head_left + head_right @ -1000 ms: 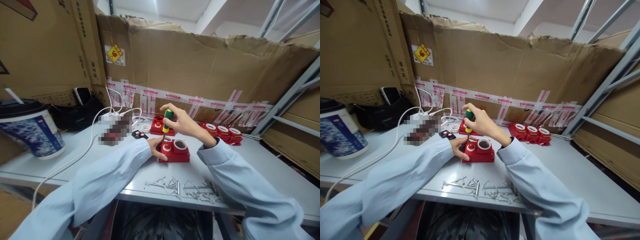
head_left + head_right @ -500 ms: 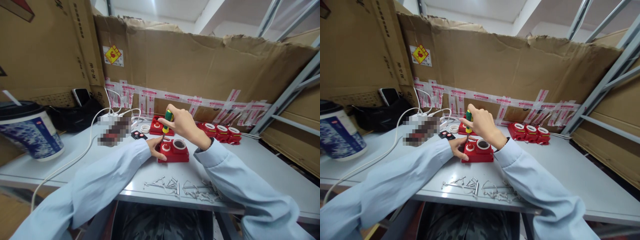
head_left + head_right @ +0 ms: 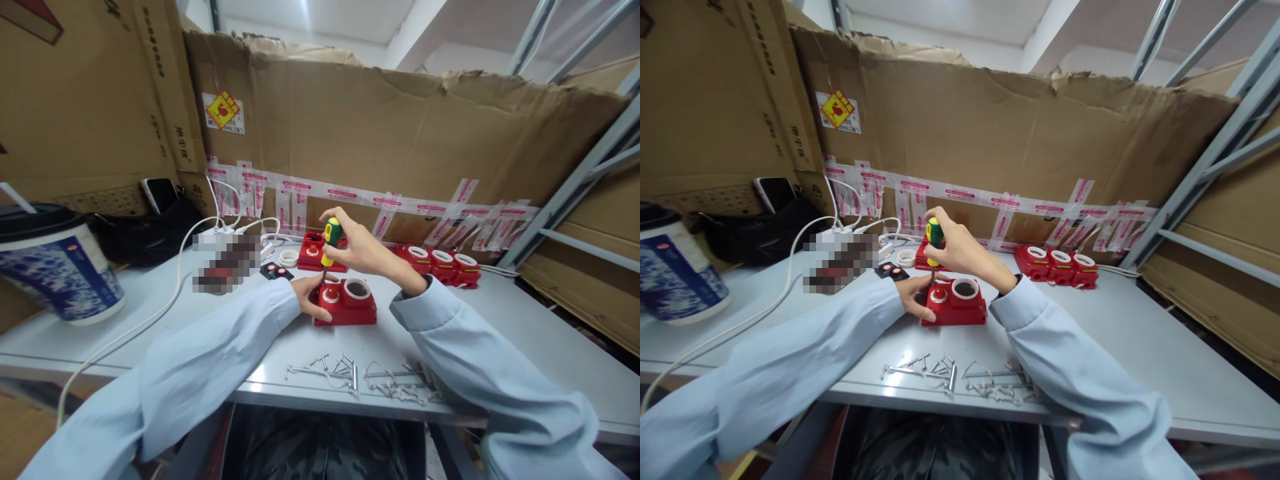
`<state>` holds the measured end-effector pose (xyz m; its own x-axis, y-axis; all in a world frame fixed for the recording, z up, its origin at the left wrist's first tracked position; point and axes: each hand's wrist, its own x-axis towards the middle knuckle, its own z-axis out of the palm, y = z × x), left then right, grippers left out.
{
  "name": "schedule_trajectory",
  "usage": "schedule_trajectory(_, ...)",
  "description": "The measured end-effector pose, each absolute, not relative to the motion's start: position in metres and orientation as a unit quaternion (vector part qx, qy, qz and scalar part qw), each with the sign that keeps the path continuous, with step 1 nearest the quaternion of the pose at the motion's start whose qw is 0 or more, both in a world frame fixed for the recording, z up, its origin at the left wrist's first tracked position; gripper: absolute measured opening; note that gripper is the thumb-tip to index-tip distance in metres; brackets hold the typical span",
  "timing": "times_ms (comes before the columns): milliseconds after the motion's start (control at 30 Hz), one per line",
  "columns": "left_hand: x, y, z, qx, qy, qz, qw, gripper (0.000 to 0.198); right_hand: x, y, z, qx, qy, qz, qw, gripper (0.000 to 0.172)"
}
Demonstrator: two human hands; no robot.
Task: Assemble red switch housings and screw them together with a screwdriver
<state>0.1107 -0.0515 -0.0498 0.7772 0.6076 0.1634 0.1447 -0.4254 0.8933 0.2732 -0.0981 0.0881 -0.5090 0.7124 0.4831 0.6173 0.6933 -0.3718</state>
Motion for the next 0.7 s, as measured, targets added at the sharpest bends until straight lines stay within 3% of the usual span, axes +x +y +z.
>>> schedule_trajectory(100, 0.110, -0.052, -0.050, 0.809, 0.232, 0.241, 0.483, 0.089, 0.278, -0.096, 0.088, -0.304, -0.884, 0.175, 0.307, 0.034)
schedule_trajectory(200, 0.110, -0.051, -0.051, 0.809, 0.242, 0.240, 0.478, 0.088, 0.275, -0.096, 0.081, -0.354, -0.866, 0.090, 0.343, 0.026)
schedule_trajectory(367, 0.110, -0.051, -0.050, 0.821, 0.260, 0.230, 0.453, 0.089, 0.269, -0.097, 0.074, -0.446, -0.821, -0.029, 0.356, 0.031)
schedule_trajectory(567, 0.111, -0.052, -0.049, 0.807, 0.243, 0.233, 0.485, 0.088, 0.280, -0.095, 0.085, -0.288, -0.886, 0.179, 0.316, 0.039)
schedule_trajectory(700, 0.110, -0.051, -0.052, 0.809, 0.236, 0.244, 0.480, 0.086, 0.274, -0.093, 0.077, -0.359, -0.861, 0.081, 0.350, 0.034)
